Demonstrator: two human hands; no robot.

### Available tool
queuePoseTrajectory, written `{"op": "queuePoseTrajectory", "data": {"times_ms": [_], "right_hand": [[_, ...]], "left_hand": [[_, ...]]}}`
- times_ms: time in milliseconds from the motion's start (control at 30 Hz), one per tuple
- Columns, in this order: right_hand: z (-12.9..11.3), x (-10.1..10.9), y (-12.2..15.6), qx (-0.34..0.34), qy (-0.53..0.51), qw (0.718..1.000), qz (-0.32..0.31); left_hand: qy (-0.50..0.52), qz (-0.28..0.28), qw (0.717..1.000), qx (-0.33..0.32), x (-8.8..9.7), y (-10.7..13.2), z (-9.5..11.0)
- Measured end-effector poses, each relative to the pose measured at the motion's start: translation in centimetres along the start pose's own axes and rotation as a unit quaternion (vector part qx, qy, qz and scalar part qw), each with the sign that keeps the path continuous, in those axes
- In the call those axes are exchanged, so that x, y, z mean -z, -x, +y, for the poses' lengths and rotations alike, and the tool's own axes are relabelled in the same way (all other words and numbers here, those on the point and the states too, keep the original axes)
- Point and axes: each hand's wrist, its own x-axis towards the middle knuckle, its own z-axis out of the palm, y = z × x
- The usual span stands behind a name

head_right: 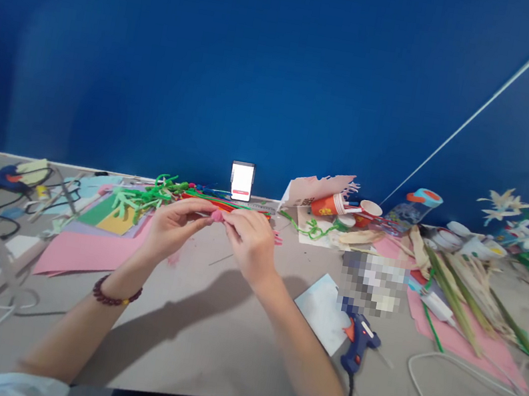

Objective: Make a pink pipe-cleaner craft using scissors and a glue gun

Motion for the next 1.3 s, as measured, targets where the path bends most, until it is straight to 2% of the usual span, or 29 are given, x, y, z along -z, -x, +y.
{"op": "queuePoseTrajectory", "data": {"times_ms": [233,533,833,900,1000,1067,1167,1233,1300], "right_hand": [[-0.2,0.3,0.0,0.024,0.031,0.999,0.009],[-0.2,0.1,-0.1,0.091,0.055,0.994,0.012],[0.2,0.0,0.2,0.090,0.020,0.995,-0.031],[0.2,-0.1,0.2,0.063,-0.006,0.997,-0.032],[-0.1,0.1,-0.1,-0.046,-0.101,0.993,-0.042],[-0.4,0.4,-0.4,-0.143,-0.190,0.969,-0.060],[-0.4,1.0,-0.9,-0.258,-0.294,0.916,-0.089],[-0.3,1.4,-1.1,-0.299,-0.316,0.892,-0.124],[-0.1,1.5,-1.1,-0.317,-0.314,0.884,-0.143]], "left_hand": [[-0.013,-0.001,1.000,-0.011,0.3,0.0,0.6],[-0.052,0.018,0.998,-0.017,0.2,0.2,0.8],[0.016,0.004,0.999,0.042,0.2,0.1,0.5],[0.005,0.010,0.999,0.033,0.1,0.1,0.5],[-0.043,0.007,0.999,-0.011,0.1,0.3,0.7],[-0.085,-0.001,0.995,-0.060,0.1,0.3,0.8],[-0.145,0.001,0.978,-0.152,0.0,0.4,0.7],[-0.177,0.013,0.963,-0.203,-0.1,0.4,0.5],[-0.198,0.018,0.952,-0.234,-0.2,0.4,0.2]]}}
